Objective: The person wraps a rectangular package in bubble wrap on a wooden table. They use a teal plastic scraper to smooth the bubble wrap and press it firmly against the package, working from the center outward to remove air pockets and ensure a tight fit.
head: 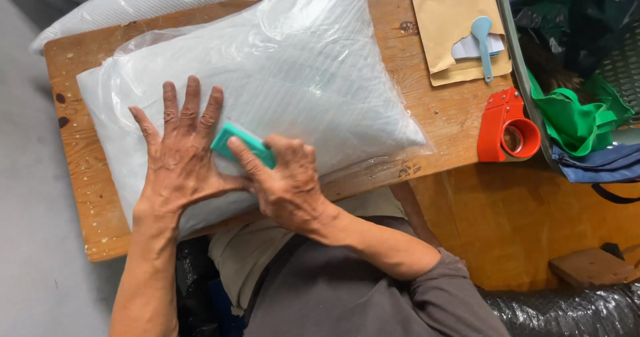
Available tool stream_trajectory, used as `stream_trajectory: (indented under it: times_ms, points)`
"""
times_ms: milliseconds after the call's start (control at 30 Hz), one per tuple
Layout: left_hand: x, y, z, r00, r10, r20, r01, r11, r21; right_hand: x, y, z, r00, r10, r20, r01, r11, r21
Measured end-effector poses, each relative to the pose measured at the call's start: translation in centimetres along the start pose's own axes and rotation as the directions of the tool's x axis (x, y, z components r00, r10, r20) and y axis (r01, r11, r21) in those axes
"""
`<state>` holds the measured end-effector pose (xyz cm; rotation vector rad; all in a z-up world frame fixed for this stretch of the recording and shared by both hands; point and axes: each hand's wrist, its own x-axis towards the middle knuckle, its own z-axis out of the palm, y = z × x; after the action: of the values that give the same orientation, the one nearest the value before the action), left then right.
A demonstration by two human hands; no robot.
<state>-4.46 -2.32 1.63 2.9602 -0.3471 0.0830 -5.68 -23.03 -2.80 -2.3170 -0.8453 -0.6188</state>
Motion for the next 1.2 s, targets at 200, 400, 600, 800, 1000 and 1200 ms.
stream_trajectory:
  times_ms: [200,400,600,800,1000,1200]
  points:
    - [0.0,-0.9,2.0,0.995,0.016,-0.094,-0.014,1.000,0.024,0.2,5.0,-1.8,0.992,0.117,-0.057,-0.127,0.960,-0.251]
    - [-0.3,-0.6,2.5,0.991,0.050,-0.124,-0.048,0.999,0.020,-3.2,14.6,-3.3,0.852,0.508,-0.129,-0.520,0.793,-0.317]
    - [-0.4,-0.2,2.4,0.993,0.051,-0.102,-0.051,0.999,0.004,-6.0,23.4,-2.5,0.573,0.811,0.119,-0.784,0.585,-0.207]
    - [-0.3,-0.7,1.7,0.999,0.023,-0.025,-0.025,0.995,-0.093,-2.6,16.2,-7.5,0.738,0.655,-0.162,-0.661,0.750,0.021]
    - [0.4,-1.1,0.6,0.997,0.003,0.073,0.011,0.982,-0.188,-2.0,0.8,-1.6,1.000,0.025,0.017,-0.025,0.999,0.044]
    - [0.4,-1.9,1.5,0.999,0.031,0.028,-0.026,0.986,-0.166,-2.7,5.9,-1.9,0.989,0.121,-0.080,-0.133,0.975,-0.177]
